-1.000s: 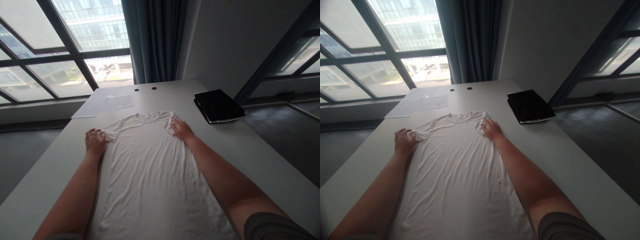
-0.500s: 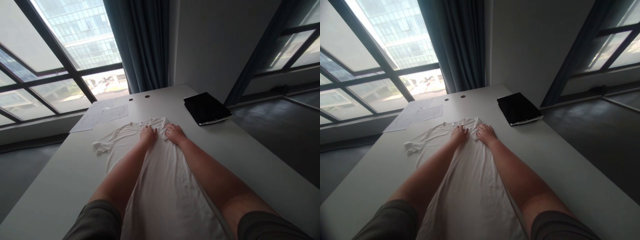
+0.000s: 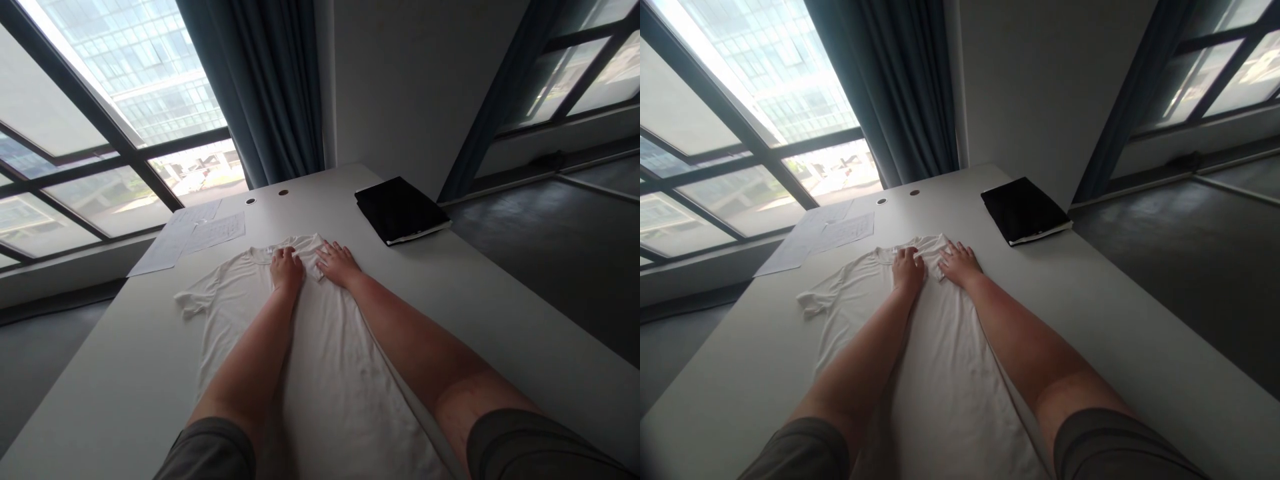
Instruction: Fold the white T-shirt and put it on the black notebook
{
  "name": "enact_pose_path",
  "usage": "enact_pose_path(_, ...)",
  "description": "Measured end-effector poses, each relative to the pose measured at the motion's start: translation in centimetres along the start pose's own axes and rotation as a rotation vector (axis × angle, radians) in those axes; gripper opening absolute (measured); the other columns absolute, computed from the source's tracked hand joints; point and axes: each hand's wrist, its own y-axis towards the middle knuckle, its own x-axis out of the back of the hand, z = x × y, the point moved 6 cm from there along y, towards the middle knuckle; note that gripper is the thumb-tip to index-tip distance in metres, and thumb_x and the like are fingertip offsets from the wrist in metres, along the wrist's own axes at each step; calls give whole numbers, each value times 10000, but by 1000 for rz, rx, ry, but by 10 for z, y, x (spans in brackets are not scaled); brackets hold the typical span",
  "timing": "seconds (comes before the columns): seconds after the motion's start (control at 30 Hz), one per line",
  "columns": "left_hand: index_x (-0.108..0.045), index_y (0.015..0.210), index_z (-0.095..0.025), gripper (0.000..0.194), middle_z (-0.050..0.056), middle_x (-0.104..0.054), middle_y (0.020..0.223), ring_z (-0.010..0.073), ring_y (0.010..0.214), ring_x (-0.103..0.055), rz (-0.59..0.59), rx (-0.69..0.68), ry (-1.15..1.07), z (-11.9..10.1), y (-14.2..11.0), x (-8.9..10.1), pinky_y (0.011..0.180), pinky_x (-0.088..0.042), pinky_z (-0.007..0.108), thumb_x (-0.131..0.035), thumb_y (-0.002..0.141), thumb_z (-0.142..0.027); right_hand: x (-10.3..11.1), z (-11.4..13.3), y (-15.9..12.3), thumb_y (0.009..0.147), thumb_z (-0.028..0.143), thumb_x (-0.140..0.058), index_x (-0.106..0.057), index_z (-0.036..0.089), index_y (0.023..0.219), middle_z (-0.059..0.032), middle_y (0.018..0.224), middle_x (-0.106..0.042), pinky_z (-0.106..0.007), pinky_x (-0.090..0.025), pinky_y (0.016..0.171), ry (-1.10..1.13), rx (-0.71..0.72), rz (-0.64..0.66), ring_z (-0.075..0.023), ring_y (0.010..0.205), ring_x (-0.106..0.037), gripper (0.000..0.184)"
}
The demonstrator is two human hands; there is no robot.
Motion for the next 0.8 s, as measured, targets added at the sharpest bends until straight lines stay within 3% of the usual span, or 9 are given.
enact_pose_path(0.17,-685,1236,-263,319,141,-641,1346,327,1268,-557,120,-237,115,-31,-25,-7,1081,-379,510,-483,1024,-390,-1,1,7,1075,405,-352,-437,293,1606,-17,1708,-322,-557,-195,1275,21,52,-4,-287,1579,-265,549)
enact_pose_path(0.3,-566,1471,-341,498,102,-455,1620,321,1466,-419,225,-250,133,-16,-43,-8,1169,-343,511,-494,1013,-522,-1,-12,13,1080,392,-337,-508,308,1556,6,1671,-399,-553,-188,1278,24,12,-18,-257,1541,-348,513)
enact_pose_path(0.4,-467,1572,-343,572,95,-340,1700,288,1571,-287,279,-196,197,31,-53,3,1252,-254,499,-437,1033,-533,0,-18,14,1080,406,-336,-523,305,1543,9,1666,-407,-549,-197,1275,40,12,-16,-250,1539,-351,509)
enact_pose_path(0.53,-442,1590,-345,581,65,-326,1712,273,1586,-268,261,-49,266,130,-58,38,1274,-229,498,-335,1051,-533,-1,-18,14,1078,432,-344,-501,305,1559,0,1680,-382,-556,-184,1276,27,17,3,-251,1548,-331,521)
enact_pose_path(0.67,-447,1590,-295,604,91,-359,1694,311,1578,-279,191,128,299,226,-59,75,1267,-239,545,-314,1043,-514,-4,-19,13,1078,448,-344,-475,299,1573,-15,1691,-365,-551,-180,1278,-14,8,9,-247,1551,-321,533)
enact_pose_path(0.73,-467,1577,-285,608,109,-367,1687,325,1564,-307,155,208,283,257,-59,87,1257,-254,566,-305,1037,-513,-4,-18,13,1077,453,-342,-480,297,1564,-20,1694,-360,-558,-184,1276,-32,-8,18,-248,1555,-311,529)
enact_pose_path(0.8,-500,1549,-293,598,122,-377,1680,336,1553,-326,112,289,251,274,-59,94,1241,-252,623,-297,1031,-512,-3,-15,16,1072,457,-347,-504,289,1540,-34,1690,-372,-596,-192,1265,-53,-41,34,-268,1555,-307,521)
